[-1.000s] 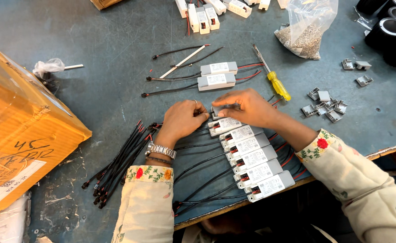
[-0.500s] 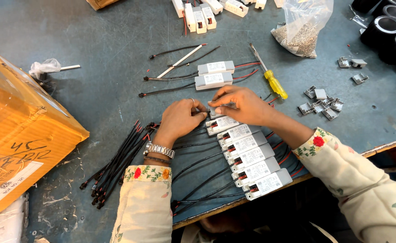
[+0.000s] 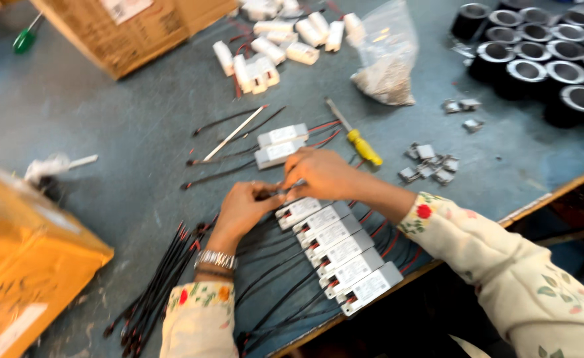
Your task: The person assembles electronic components into white rectangular housings using a screwdriver and by hand, fitting wire connectors and securing parts on a workbench.
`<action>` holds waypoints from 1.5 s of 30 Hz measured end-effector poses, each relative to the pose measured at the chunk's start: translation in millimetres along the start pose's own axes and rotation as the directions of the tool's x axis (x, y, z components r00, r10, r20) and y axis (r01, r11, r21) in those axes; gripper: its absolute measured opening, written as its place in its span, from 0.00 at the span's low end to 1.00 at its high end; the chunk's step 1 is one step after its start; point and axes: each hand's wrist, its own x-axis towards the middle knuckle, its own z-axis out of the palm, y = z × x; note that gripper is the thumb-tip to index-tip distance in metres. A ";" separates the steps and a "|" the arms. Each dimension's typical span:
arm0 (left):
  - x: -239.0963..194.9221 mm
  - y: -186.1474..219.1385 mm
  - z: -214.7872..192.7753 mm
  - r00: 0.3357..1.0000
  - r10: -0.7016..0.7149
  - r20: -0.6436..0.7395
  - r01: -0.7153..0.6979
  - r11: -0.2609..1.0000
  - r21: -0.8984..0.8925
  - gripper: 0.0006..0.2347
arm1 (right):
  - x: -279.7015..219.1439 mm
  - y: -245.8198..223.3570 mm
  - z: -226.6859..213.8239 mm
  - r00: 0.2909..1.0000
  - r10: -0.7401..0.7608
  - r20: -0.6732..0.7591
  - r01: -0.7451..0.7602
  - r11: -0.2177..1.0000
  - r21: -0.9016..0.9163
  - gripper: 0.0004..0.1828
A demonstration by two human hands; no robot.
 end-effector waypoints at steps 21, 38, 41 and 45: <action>42.3 -68.1 -13.0 0.837 -0.447 0.315 0.470 0.883 0.005 0.15 | 41.1 8.4 13.4 0.959 -0.098 0.267 0.131 0.985 -0.109 0.15; 28.3 -63.0 8.3 0.868 -0.483 0.119 0.496 0.854 -0.154 0.17 | 21.9 22.2 12.1 0.977 -0.085 0.197 0.059 0.989 0.137 0.17; 28.3 -39.7 -1.6 0.885 -0.402 0.234 0.447 0.874 -0.192 0.15 | 25.3 29.0 18.2 0.966 -0.078 0.246 0.054 0.993 0.101 0.17; 24.9 -9.2 -5.1 0.846 -0.474 0.244 0.511 0.851 -0.120 0.17 | 37.6 51.5 29.8 0.934 -0.141 0.327 0.064 0.970 0.235 0.22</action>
